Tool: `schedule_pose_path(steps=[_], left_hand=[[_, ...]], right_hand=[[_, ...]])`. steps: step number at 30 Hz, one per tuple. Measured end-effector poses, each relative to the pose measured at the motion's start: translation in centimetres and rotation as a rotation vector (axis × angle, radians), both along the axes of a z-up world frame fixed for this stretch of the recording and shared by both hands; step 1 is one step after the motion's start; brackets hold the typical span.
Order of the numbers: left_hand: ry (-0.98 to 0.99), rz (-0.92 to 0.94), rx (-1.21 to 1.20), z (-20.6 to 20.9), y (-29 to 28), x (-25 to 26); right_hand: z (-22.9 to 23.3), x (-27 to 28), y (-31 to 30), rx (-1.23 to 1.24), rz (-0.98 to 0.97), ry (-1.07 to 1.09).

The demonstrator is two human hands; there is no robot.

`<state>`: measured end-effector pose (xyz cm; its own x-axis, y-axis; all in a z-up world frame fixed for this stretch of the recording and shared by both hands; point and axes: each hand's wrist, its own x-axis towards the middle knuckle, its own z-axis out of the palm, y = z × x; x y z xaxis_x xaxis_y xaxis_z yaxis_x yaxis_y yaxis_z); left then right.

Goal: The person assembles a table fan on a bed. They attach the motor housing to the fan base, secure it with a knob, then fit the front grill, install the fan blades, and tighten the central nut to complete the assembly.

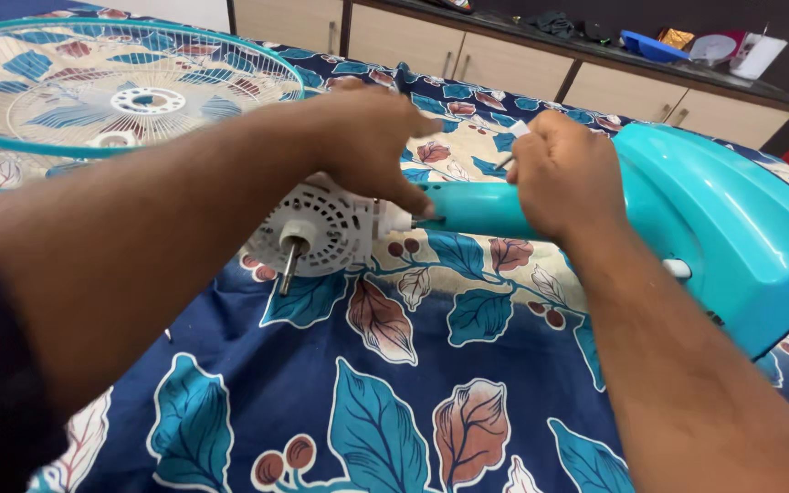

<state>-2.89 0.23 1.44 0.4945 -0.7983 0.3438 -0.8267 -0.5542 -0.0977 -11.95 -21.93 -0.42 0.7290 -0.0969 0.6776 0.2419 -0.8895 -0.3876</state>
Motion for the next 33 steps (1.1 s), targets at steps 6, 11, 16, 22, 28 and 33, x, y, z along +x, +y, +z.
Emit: schedule_pose_path(steps=[6,11,16,22,28,33], left_hand=[[0.471,0.149,0.399,0.1,-2.9,1.2],[0.433,0.152,0.345,0.4,-1.8,0.2],[0.411,0.187,0.167,0.8,-0.5,-1.4],[0.251,0.188,0.015,1.2,1.2,-4.0],[0.118,0.235,0.028,1.2,1.6,-5.8],[0.111,0.267,0.04,1.0,1.6,-6.1]], right_hand=[[-0.6,4.4,-1.0,-0.552,-0.3,0.253],[-0.2,4.1,0.2,-0.417,-0.342,0.416],[0.6,2.5,1.0,-0.461,-0.368,0.208],[0.4,1.1,1.0,-0.549,-0.28,-0.14],[0.1,0.2,1.1,-0.55,-0.225,-0.266],[0.6,-0.7,1.7,-0.413,-0.053,-0.387]])
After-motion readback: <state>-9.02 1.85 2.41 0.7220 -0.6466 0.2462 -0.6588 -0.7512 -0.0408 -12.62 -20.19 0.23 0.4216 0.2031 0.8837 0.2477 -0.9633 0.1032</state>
